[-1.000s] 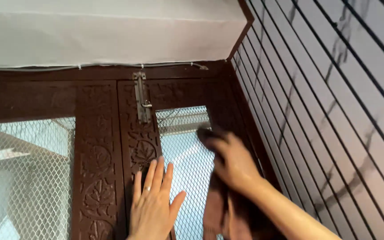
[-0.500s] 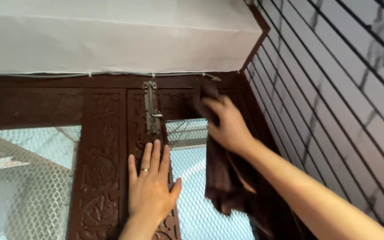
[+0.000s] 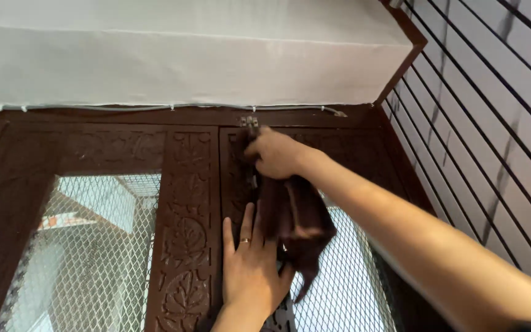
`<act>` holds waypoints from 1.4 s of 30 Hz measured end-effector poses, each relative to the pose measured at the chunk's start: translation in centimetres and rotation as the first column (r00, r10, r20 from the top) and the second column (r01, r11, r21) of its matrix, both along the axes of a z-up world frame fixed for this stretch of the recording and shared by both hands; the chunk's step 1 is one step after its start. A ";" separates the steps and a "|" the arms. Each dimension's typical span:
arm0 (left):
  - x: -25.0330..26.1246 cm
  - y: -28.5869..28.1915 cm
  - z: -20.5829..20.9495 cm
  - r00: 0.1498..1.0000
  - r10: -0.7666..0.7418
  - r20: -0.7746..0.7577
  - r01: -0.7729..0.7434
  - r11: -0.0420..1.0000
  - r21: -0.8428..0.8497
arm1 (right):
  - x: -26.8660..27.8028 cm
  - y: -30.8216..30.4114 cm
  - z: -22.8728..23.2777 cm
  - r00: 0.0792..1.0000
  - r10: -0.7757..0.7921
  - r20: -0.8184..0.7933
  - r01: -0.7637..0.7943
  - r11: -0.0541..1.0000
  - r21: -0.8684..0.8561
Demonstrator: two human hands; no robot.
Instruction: Wiping a carved wooden door and the surrounding frame with a cloth.
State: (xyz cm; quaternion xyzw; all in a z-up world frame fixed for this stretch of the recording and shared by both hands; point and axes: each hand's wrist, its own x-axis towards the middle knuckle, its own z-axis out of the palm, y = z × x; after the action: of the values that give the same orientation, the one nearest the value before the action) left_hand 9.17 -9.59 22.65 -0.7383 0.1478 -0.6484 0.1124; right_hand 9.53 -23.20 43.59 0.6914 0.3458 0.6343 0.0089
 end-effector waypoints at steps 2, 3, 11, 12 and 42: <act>1.0 0.8 0.0 0.989 -0.115 0.098 0.108 0.991 0.074 | -2.3 -0.8 -1.4 0.981 -0.162 -0.103 0.131 0.957 -0.259; 1.0 1.3 -0.3 0.989 -0.114 0.093 0.108 0.992 0.071 | -2.9 -1.1 -1.6 0.981 -0.161 -0.107 0.129 0.957 -0.261; -0.6 6.9 2.6 0.963 -0.085 0.255 0.076 0.996 0.043 | -3.5 2.5 2.9 0.978 0.068 0.196 -0.070 0.998 0.003; -0.6 7.9 3.1 0.960 -0.074 0.269 0.065 0.997 0.043 | -1.7 3.5 4.1 0.974 0.079 0.210 -0.081 0.997 0.001; -6.0 36.1 4.7 0.888 0.364 0.283 -0.308 0.925 -0.224 | -0.3 22.9 7.5 0.956 0.228 0.183 -0.265 0.941 0.212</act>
State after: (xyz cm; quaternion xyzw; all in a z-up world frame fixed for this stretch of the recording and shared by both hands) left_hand 3.18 26.55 27.35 -0.6450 -0.0595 -0.7400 0.1812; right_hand 9.25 -0.34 51.09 0.5871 0.3506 0.7188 -0.1256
